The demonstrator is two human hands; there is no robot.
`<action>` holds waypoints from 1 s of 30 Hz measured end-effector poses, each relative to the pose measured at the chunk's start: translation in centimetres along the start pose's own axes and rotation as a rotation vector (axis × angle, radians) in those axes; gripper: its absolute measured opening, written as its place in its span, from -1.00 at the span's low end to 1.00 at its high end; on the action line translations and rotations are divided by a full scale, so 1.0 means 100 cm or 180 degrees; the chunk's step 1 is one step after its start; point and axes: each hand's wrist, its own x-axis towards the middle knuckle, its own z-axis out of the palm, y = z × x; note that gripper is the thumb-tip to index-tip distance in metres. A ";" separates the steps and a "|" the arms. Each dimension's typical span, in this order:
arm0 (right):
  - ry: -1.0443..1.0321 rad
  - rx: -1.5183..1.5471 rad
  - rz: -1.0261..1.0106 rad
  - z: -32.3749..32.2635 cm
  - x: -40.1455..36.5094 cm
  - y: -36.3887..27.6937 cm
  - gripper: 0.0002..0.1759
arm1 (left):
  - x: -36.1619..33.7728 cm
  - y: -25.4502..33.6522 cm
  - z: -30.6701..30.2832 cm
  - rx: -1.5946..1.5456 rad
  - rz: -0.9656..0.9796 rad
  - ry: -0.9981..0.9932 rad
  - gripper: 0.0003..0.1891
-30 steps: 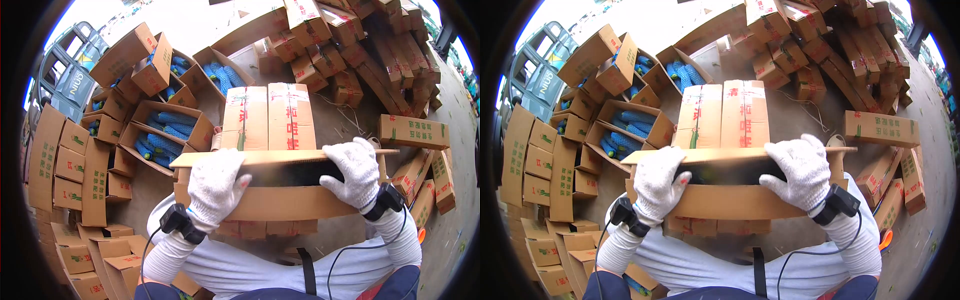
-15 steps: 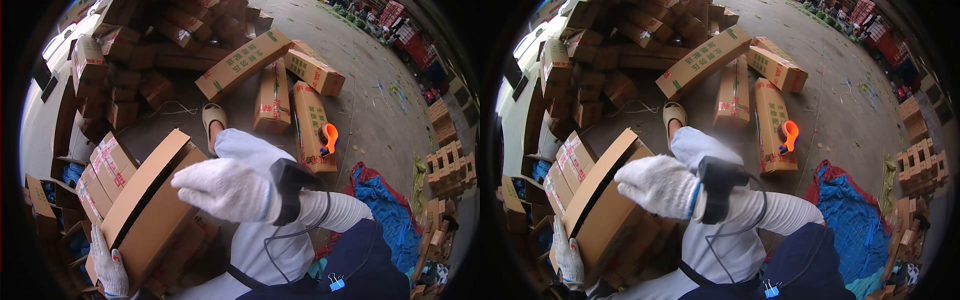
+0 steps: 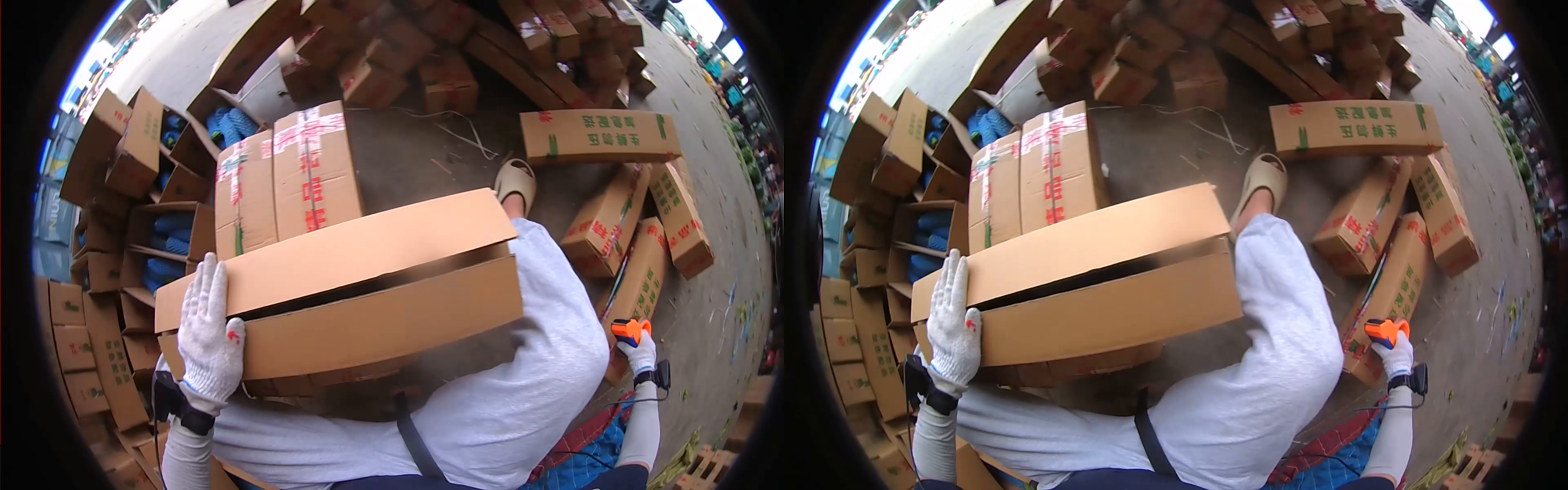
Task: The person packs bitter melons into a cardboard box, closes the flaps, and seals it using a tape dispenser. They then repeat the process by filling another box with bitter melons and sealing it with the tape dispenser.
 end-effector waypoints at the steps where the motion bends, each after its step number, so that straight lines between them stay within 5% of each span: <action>1: -0.0086 0.0432 -0.0223 0.003 0.010 -0.002 -0.46 | 0.001 -0.003 0.002 0.0023 0.0018 0.0105 -0.33; 4: -0.0049 0.2142 -0.0499 -0.008 0.059 -0.037 -0.56 | -0.003 -0.005 -0.001 -0.0056 0.0060 0.0133 -0.30; 8: -0.1411 0.4824 -0.1473 -0.124 0.010 -0.283 -0.37 | -0.006 -0.011 0.002 -0.0186 0.0032 0.0213 -0.27; 10: -0.2223 0.4717 -0.2173 -0.169 -0.040 -0.405 -0.31 | -0.008 -0.015 0.004 -0.0362 0.0046 0.0374 -0.27; 14: -0.3778 0.2676 -0.3636 -0.177 -0.145 -0.601 -0.24 | -0.012 -0.024 0.011 -0.0661 0.0107 0.0675 -0.31; 15: -0.3850 0.2015 -0.3590 -0.165 -0.162 -0.628 -0.25 | -0.015 -0.028 0.015 -0.0644 0.0149 0.0717 -0.32; 16: -0.3892 0.1358 -0.3505 -0.157 -0.173 -0.644 -0.25 | -0.019 -0.030 0.017 -0.0634 0.0198 0.0750 -0.32; 22: -0.3399 0.1823 -0.3650 -0.166 -0.161 -0.652 -0.30 | -0.022 -0.040 0.012 -0.1166 0.0271 0.0896 -0.30; 30: -0.3648 0.2033 -0.3060 -0.155 -0.161 -0.652 -0.26 | -0.020 -0.043 0.018 -0.1385 0.0230 0.0893 -0.31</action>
